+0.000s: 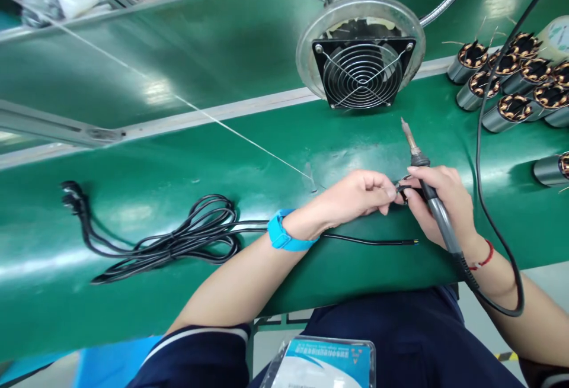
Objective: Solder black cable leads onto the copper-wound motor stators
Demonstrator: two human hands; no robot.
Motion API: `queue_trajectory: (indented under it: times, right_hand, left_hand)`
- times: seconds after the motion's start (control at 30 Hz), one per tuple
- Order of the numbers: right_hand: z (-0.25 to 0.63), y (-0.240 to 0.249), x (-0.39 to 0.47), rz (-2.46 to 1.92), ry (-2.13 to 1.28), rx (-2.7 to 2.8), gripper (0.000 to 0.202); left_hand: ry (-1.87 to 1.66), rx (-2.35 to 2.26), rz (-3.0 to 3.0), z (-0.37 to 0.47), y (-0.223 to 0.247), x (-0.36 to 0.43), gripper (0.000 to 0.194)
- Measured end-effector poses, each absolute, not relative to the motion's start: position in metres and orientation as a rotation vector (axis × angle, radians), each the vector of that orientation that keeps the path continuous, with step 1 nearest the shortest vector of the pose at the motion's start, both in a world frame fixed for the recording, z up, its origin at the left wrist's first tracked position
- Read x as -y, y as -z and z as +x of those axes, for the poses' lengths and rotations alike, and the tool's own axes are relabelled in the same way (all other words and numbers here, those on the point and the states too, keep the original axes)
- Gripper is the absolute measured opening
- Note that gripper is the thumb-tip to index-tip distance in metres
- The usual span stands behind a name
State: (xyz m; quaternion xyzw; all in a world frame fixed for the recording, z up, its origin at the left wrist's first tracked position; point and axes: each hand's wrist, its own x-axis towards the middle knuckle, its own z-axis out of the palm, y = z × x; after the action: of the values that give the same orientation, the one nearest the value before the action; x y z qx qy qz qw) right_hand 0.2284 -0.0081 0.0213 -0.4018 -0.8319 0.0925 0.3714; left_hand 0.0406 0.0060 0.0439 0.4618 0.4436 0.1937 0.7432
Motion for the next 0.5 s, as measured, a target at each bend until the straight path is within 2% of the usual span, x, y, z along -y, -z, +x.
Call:
queue_trajectory:
  times: [0.2, 0.4, 0.43, 0.5]
  right_hand:
    - [0.226, -0.019, 0.006, -1.09, -0.327, 2.05, 0.036]
    - [0.246, -0.015, 0.001, -1.171, -0.348, 1.93, 0.041]
    - [0.25, -0.014, 0.001, -1.197, -0.355, 1.912, 0.041]
    - [0.254, -0.013, 0.001, -1.244, -0.384, 1.887, 0.039]
  left_hand:
    - [-0.532, -1.131, 1.335, 0.042, -0.046, -0.009, 0.019]
    - [-0.652, -1.547, 1.33, -0.015, -0.055, -0.037, 0.013]
    - [-0.736, -1.647, 1.313, -0.026, -0.059, -0.039, 0.01]
    - [-1.035, -1.804, 1.311, -0.043, -0.074, -0.037, 0.023]
